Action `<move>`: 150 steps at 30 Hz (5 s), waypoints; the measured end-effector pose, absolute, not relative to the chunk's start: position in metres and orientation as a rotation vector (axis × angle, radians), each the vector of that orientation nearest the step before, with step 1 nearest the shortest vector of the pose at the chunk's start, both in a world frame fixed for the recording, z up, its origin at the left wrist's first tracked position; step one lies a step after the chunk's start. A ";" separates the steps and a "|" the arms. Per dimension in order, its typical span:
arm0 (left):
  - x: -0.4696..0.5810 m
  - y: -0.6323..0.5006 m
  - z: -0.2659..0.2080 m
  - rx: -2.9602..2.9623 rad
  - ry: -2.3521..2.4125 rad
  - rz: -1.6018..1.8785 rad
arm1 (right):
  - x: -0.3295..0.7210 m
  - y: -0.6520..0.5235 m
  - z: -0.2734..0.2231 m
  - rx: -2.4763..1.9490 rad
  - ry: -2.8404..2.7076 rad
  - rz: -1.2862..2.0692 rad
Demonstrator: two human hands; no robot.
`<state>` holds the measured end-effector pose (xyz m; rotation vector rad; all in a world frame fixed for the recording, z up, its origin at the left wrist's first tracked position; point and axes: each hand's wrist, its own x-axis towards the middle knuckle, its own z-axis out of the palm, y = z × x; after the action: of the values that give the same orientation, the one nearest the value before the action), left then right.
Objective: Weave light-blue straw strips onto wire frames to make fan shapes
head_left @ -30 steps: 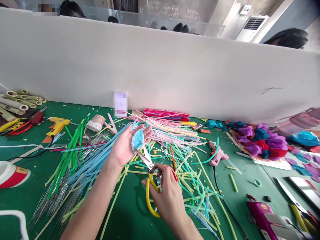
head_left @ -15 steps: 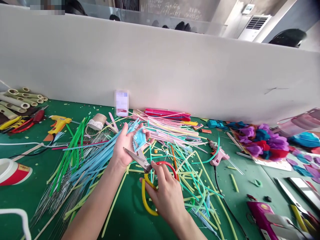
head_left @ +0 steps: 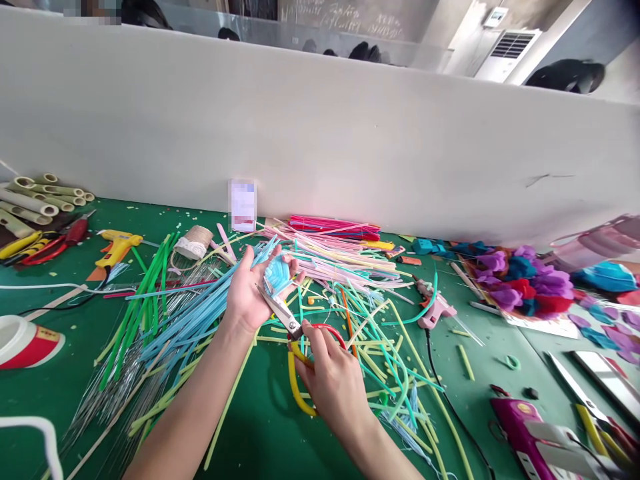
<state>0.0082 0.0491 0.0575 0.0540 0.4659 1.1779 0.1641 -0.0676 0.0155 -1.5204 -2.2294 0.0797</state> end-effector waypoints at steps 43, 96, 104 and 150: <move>-0.004 0.051 0.067 0.452 0.613 1.185 | 0.249 -0.049 0.044 -1.724 -1.949 0.163; -0.005 0.065 0.004 1.070 1.007 0.830 | 0.228 0.054 0.017 -1.416 -1.751 1.308; -0.003 0.064 0.008 1.111 0.989 0.721 | 0.227 0.057 0.014 -1.357 -1.564 1.313; -0.080 0.201 -0.035 1.335 1.828 1.411 | 0.225 0.080 -0.065 -1.398 -1.392 1.304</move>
<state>-0.0805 0.2009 -0.0347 1.3348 1.8279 1.4109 0.2249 0.0801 -0.0652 -1.3980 -1.3918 1.3038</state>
